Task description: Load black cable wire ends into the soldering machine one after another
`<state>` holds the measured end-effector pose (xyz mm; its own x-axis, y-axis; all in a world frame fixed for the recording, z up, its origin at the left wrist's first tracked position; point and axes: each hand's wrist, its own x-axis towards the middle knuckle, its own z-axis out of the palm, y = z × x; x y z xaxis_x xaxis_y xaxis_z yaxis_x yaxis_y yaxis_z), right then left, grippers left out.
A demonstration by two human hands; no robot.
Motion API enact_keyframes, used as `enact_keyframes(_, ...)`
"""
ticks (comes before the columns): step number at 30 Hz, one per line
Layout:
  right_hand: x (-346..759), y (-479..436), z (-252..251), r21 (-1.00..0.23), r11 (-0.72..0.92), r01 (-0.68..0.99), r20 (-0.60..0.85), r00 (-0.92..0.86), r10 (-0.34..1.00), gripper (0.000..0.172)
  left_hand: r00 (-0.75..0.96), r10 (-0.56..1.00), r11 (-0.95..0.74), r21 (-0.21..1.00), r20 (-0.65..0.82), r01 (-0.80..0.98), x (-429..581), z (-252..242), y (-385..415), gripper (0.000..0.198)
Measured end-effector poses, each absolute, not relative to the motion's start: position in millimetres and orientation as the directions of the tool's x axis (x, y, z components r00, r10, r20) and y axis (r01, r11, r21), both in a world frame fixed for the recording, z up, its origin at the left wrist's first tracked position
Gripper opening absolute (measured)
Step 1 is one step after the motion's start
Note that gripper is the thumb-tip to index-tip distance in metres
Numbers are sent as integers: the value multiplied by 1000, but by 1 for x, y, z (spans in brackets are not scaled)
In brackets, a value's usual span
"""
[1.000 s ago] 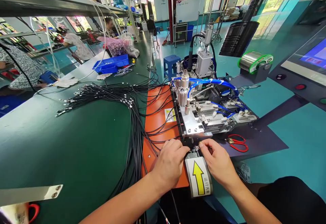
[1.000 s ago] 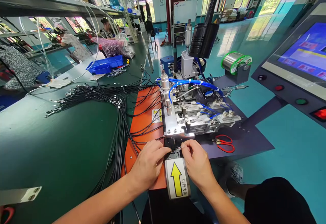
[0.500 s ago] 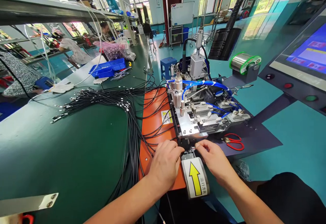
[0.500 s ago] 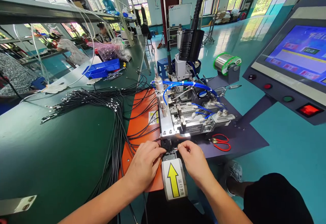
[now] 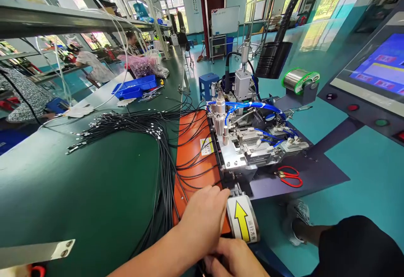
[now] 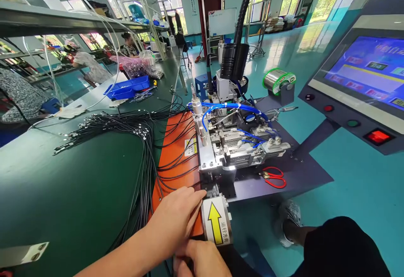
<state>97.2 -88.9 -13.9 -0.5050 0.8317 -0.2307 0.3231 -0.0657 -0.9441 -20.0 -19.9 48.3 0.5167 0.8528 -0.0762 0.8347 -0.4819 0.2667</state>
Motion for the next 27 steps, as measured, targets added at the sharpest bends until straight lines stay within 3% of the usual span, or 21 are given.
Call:
enact_keyframes(3,100,-83,-14,-961,-69,266,-187,-450,873,17,589,807,-539,352,-43,765,-17,55,-24,15)
enact_keyframes(10,98,-82,-10,-917,5,399,-204,-480,853,22,632,774,-569,480,38,668,-19,61,-21,20)
enact_keyframes(14,83,-85,-24,-981,-8,192,-109,-518,849,25,645,759,-594,497,85,633,-21,61,-20,21)
enact_keyframes(17,90,-81,-19,-987,-122,107,-160,-527,835,17,637,763,-593,515,112,619,-23,61,-19,21)
enact_keyframes(20,118,-71,2,-982,-116,152,-172,-434,885,13,670,731,-607,573,130,551,-24,61,-16,22)
enact_keyframes(24,162,-52,28,-932,-103,348,-204,-269,941,19,727,670,-627,638,149,447,-21,53,-13,25)
enact_keyframes(27,179,-45,29,-945,-182,272,-230,-158,960,22,690,691,-624,661,217,417,-18,42,-11,25)
